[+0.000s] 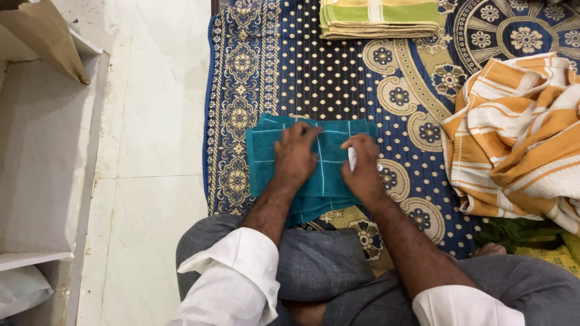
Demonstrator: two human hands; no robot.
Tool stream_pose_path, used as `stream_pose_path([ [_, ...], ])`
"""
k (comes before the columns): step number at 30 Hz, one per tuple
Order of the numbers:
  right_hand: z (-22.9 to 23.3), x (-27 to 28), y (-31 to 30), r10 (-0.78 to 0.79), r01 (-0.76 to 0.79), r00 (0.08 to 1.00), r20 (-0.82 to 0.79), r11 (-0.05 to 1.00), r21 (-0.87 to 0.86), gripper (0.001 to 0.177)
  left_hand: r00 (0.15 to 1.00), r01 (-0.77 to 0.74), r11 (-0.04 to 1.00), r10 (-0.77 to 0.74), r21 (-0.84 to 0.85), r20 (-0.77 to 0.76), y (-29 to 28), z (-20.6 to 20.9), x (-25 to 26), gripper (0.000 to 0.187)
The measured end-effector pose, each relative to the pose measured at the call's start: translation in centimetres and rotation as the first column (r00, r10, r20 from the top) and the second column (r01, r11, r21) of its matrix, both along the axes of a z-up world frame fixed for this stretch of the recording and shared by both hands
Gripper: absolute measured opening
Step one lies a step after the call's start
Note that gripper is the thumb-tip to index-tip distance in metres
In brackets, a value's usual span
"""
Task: The person folds a teal towel with a white grid pattern, aligns the edges, and places it on a stack. Then the person picks up a yellow-and-white striped towel, shakes it out, and begins folding it.
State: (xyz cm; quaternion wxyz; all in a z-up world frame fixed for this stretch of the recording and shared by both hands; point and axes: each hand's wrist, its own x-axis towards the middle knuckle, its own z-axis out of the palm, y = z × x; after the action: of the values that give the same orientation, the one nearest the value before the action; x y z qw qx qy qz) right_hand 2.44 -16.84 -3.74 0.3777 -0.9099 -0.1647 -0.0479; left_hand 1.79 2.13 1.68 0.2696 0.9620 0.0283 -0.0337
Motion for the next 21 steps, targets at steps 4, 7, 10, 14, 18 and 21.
stream_pose_path([
  [4, 0.6, 0.1, -1.6, -0.327, 0.316, 0.945, -0.022, 0.926, -0.205, 0.058, 0.966, -0.259, 0.961, 0.259, 0.096, 0.01, 2.7, 0.1, 1.0, 0.084],
  [7, 0.7, 0.7, -3.0, -0.329, 0.323, 0.883, -0.336, 0.943, -0.074, 0.067, 0.942, -0.3, 0.945, 0.314, 0.128, -0.114, 3.6, 0.7, 0.8, 0.066],
  [10, 1.2, 1.0, -3.6, -0.204, 0.253, 0.877, -0.435, 0.966, 0.058, 0.049, 0.96, -0.199, 0.968, 0.224, 0.156, -0.168, 3.5, 1.6, 0.6, 0.04],
  [14, 4.6, 1.5, -3.8, -0.222, 0.312, 0.856, -0.466, 0.942, 0.124, 0.038, 0.99, -0.015, 0.999, 0.01, -0.039, -0.143, 3.9, 2.7, 0.0, 0.033],
  [18, 10.8, 1.3, -4.8, -0.168, 0.173, 0.985, -0.042, 0.969, 0.174, 0.029, 0.916, 0.323, 0.76, -0.401, -0.564, -0.016, 3.8, 3.4, -1.6, 0.025],
  [21, 15.5, 0.9, -5.7, -0.1, 0.081, 0.958, 0.269, 0.994, 0.079, 0.034, 0.842, 0.405, 0.576, -0.538, -0.71, 0.043, 1.0, 3.4, -3.4, 0.02],
])
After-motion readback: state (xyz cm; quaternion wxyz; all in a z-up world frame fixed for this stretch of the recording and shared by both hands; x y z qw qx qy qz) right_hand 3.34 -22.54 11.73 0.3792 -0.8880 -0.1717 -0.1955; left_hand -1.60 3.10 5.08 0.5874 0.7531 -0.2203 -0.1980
